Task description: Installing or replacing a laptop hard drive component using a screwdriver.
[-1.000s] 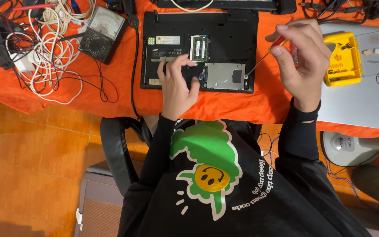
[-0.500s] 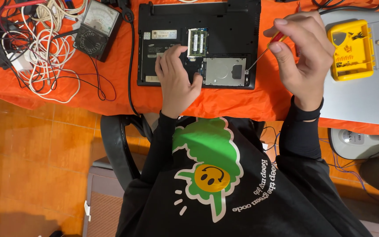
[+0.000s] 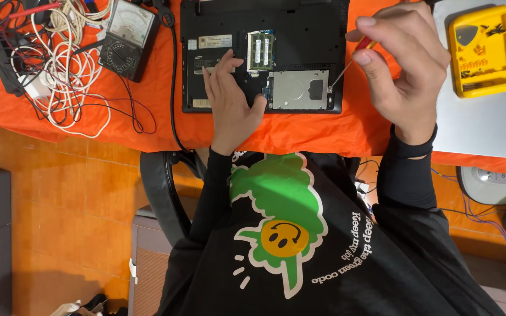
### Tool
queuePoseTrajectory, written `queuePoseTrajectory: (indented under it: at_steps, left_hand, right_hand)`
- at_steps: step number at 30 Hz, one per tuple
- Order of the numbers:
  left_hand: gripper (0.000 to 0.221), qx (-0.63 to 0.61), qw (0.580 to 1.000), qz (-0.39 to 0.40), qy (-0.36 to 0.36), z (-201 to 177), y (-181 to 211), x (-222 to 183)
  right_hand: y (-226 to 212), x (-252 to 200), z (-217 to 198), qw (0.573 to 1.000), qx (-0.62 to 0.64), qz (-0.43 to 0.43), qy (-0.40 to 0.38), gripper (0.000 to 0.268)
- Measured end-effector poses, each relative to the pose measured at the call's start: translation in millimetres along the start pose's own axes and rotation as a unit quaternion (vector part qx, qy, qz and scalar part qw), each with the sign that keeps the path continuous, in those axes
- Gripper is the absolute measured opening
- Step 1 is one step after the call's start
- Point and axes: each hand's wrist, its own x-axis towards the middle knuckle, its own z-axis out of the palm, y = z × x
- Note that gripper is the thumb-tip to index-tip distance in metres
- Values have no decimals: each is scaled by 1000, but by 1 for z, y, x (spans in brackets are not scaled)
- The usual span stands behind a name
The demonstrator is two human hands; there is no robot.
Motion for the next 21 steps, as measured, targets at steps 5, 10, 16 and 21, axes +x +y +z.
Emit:
queuePoseTrajectory:
  at_steps: [5, 10, 16, 21]
  left_hand:
    - [69, 23, 999, -17, 14, 1, 5, 0]
    - [68, 16, 999, 7, 27, 2, 1, -3]
    - [63, 27, 997, 36, 62, 6, 4, -8]
    - [48, 45, 994, 81, 67, 2, 13, -11]
  right_hand:
    - [-4, -3, -1, 1000, 13, 19, 1, 23]
    - [-6, 1, 1, 1000, 5, 3, 4, 27]
    - [-6, 8, 5, 1000, -9, 18, 23, 22]
    - [-11, 13, 9, 999, -7, 12, 37, 27]
